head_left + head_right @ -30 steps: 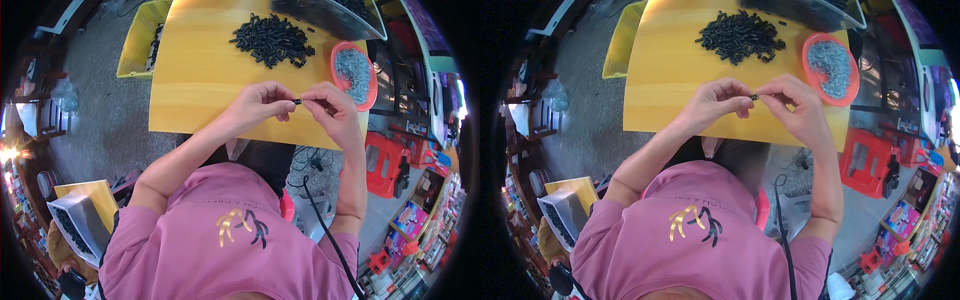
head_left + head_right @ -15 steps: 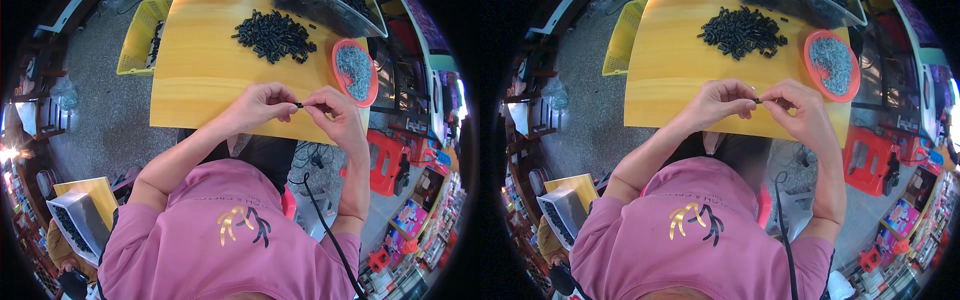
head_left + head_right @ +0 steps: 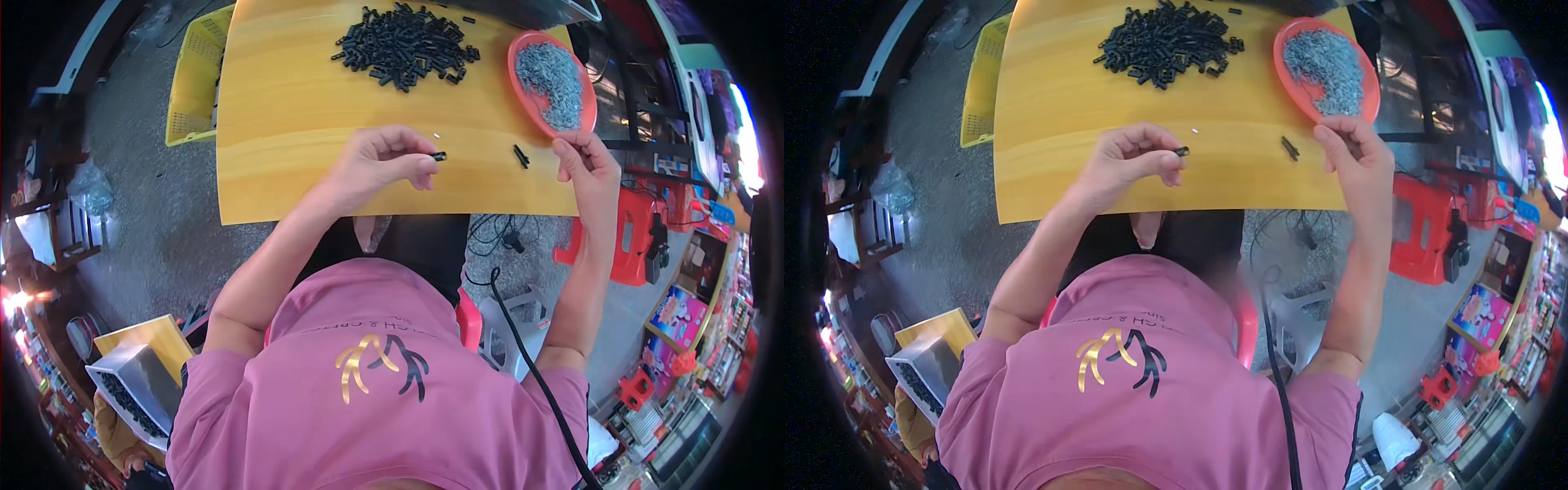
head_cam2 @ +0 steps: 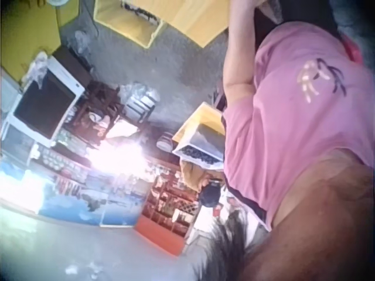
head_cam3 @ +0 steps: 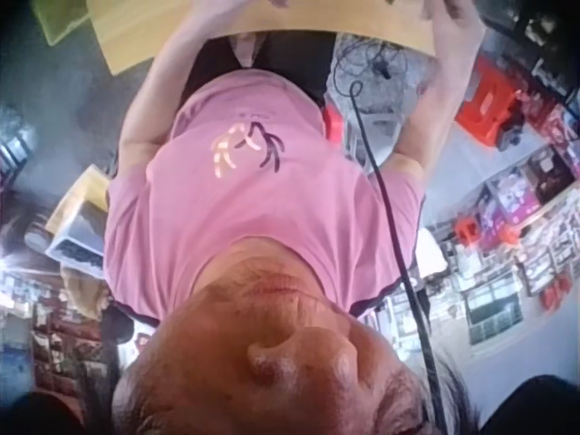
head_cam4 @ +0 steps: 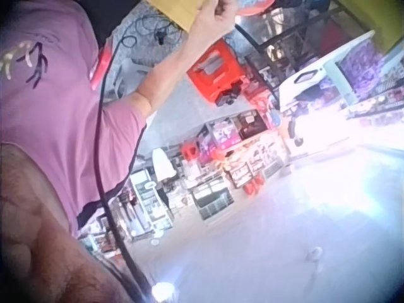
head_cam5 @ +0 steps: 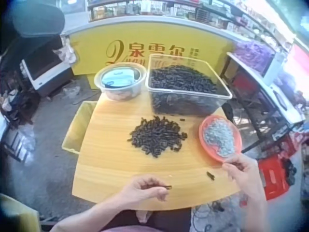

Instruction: The person assembles small components by inserting metal pins into black plastic pieces by hand, fitting the parts together, and placing the assembled pieces into a yellow bin.

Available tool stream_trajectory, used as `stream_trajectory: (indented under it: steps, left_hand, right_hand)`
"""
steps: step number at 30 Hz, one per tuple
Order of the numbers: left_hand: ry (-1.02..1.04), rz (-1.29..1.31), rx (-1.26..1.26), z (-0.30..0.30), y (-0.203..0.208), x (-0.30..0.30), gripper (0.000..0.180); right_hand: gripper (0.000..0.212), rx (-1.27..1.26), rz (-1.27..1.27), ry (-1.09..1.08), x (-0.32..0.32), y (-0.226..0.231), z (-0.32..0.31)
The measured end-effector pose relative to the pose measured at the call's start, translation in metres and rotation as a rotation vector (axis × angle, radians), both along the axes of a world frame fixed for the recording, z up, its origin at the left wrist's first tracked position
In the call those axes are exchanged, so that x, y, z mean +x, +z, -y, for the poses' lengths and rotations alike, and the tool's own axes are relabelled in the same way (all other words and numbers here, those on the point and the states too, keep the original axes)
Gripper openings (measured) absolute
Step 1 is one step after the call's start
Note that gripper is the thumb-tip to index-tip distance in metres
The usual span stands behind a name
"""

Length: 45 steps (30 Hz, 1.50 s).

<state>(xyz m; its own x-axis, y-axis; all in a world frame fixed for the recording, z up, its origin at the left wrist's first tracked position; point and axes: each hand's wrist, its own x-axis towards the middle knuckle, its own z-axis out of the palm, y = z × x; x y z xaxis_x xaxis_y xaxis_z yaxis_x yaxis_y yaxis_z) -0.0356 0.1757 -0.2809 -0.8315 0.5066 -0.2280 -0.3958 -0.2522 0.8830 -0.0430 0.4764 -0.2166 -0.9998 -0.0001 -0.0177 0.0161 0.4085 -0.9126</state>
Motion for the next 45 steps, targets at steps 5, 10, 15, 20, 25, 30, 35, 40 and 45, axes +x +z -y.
stream_trajectory:
  steps: [5,10,15,20,25,30,35,40,45]
  left_hand:
    - [0.026,0.010,0.018,0.002,-0.007,-0.001,0.017]
    - [0.013,0.017,-0.050,0.001,-0.009,0.000,0.017]
    - [0.016,0.009,-0.043,0.001,-0.011,0.000,0.016]
    - [0.019,-0.001,-0.050,0.003,-0.011,0.000,0.016]
    - [0.024,0.021,-0.061,0.002,-0.005,0.000,0.017]
    - [0.048,0.004,-0.035,0.005,-0.007,0.000,0.018]
    - [0.086,0.031,-0.065,0.009,-0.003,-0.001,0.018]
    - [0.106,0.014,-0.010,0.015,-0.008,-0.001,0.018]
    - [0.120,0.025,-0.008,0.019,-0.009,-0.001,0.018]
  right_hand:
    - [0.013,0.330,0.039,-0.078,0.022,-0.039,-0.020]
    - [0.014,0.475,-0.062,-0.090,0.031,-0.054,-0.005]
    - [0.021,0.521,-0.123,-0.113,0.028,-0.060,0.000]
    - [0.025,0.505,-0.079,-0.136,0.023,-0.053,0.010]
    - [0.026,0.628,-0.272,-0.056,0.015,-0.061,0.008]
    - [0.020,0.664,-0.308,-0.129,0.006,-0.056,0.027]
    - [0.014,0.561,-0.531,0.022,-0.026,-0.051,0.062]
    - [0.010,0.588,-0.540,0.110,-0.063,-0.054,0.081]
    - [0.009,0.624,-0.516,0.158,-0.076,-0.054,0.084]
